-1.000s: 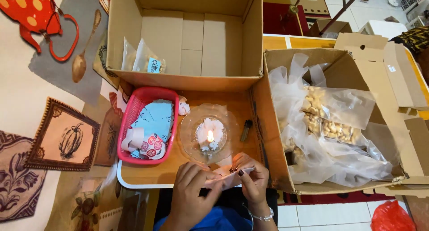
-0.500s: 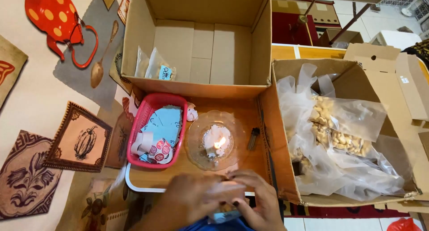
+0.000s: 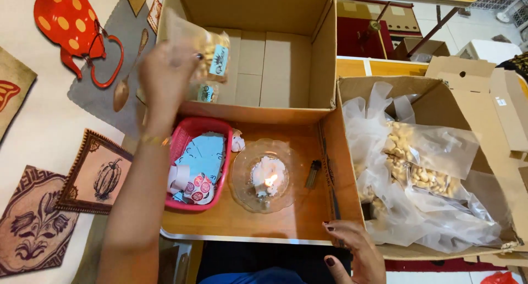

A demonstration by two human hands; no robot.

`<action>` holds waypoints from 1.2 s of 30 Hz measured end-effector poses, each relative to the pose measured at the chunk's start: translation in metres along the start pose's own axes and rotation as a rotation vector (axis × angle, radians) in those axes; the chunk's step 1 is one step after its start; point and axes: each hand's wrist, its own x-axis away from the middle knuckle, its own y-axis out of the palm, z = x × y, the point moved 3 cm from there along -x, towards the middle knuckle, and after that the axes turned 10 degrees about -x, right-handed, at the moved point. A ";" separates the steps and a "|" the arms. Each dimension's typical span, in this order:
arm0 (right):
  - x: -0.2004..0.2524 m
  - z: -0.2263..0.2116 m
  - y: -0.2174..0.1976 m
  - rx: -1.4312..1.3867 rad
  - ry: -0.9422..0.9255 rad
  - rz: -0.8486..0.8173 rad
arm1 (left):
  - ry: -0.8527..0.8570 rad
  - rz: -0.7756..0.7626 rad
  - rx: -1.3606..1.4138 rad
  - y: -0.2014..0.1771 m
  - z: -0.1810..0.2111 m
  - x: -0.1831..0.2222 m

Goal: Sealing small plastic bags containing snacks by carefully melting the edges over a candle flame.

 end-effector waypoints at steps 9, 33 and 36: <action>-0.044 -0.054 -0.023 0.365 -0.119 -0.034 | 0.006 -0.405 -0.616 0.136 -0.083 -0.063; -0.123 -0.021 -0.144 1.417 0.054 0.096 | 0.082 -0.403 -0.648 0.068 -0.054 -0.044; -0.115 -0.048 -0.128 1.283 -0.183 0.203 | 0.184 -0.332 -0.247 0.043 -0.017 -0.014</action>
